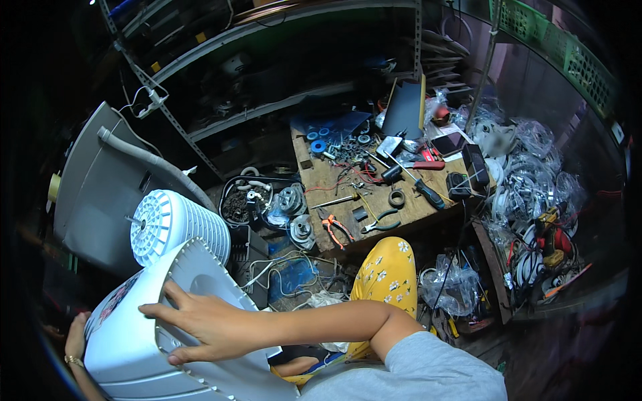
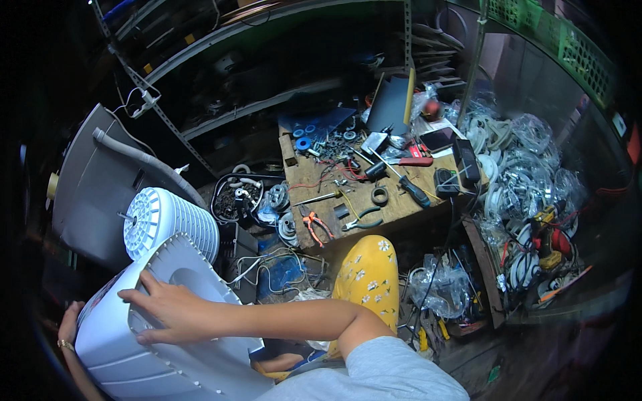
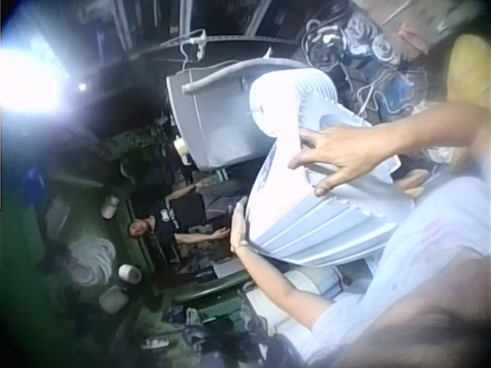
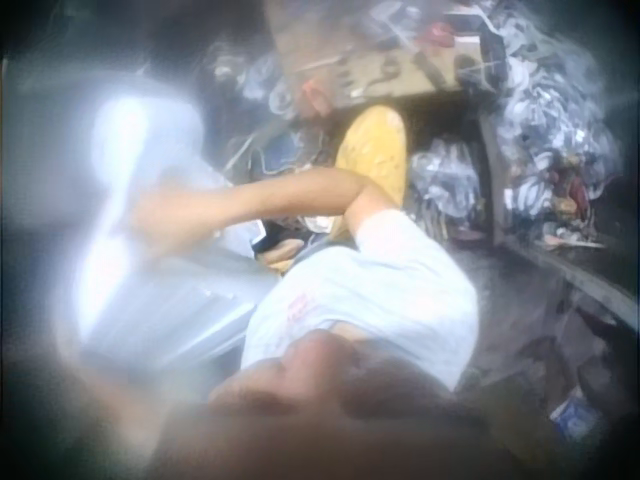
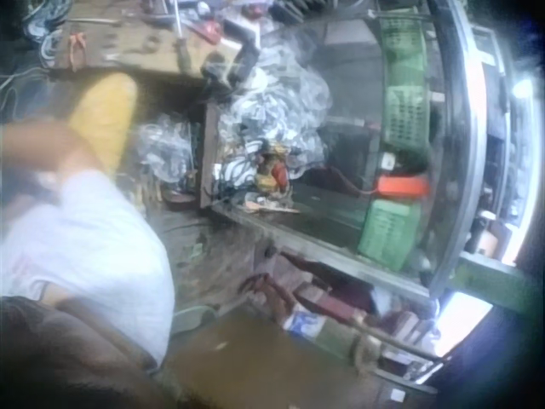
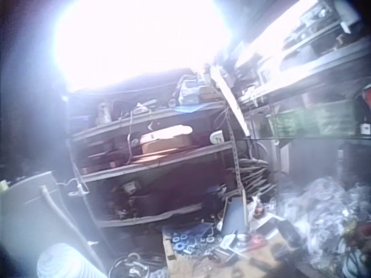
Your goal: The person assembles a white plastic appliance, likely a washing machine, by using a screwdriver to fasten components. They work on a perforated cylindrical drum and a large white housing, tightening screws and aligning parts while sitting on the floor in a cluttered workshop.
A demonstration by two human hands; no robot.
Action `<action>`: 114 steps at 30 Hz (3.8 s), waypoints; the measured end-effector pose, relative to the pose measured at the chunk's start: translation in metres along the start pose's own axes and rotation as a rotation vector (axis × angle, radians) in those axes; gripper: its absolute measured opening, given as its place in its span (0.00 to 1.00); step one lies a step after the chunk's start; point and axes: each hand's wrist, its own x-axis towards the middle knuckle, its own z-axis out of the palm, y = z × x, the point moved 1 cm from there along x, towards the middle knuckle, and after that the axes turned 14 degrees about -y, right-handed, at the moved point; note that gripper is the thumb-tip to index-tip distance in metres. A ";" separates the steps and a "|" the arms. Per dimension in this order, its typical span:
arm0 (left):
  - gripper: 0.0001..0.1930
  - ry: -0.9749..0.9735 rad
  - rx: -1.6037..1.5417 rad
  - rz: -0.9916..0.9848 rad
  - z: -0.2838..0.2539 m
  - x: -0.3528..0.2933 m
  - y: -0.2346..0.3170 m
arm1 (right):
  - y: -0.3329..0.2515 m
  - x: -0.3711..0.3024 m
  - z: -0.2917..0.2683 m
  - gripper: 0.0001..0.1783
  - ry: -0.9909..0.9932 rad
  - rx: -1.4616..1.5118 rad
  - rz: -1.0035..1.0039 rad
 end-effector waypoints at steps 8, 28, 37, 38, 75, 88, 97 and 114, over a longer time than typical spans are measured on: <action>0.23 0.004 -0.017 0.044 -0.001 0.021 -0.002 | 0.149 -0.122 -0.068 0.12 0.283 -0.430 0.445; 0.31 -0.031 -0.043 -0.118 0.002 -0.002 0.052 | 0.194 -0.228 -0.121 0.13 0.350 -0.900 1.010; 0.33 -0.074 -0.170 -0.019 0.005 0.013 0.025 | 0.052 -0.180 0.143 0.25 0.020 0.540 0.715; 0.33 -0.083 -0.164 -0.035 0.004 0.012 0.028 | 0.051 -0.179 0.149 0.25 0.070 0.537 0.655; 0.36 -0.201 -0.035 -0.163 0.019 0.015 0.057 | 0.072 -0.147 0.240 0.16 0.592 0.956 0.490; 0.34 -0.209 -0.188 -0.071 0.031 0.025 0.035 | 0.085 -0.133 0.137 0.16 0.124 0.823 0.611; 0.32 -0.223 -0.188 -0.127 0.025 0.012 0.031 | 0.077 -0.125 0.198 0.13 0.460 0.656 0.545; 0.27 0.145 -0.157 0.100 0.006 0.102 0.046 | 0.177 -0.095 0.089 0.19 0.159 0.209 0.690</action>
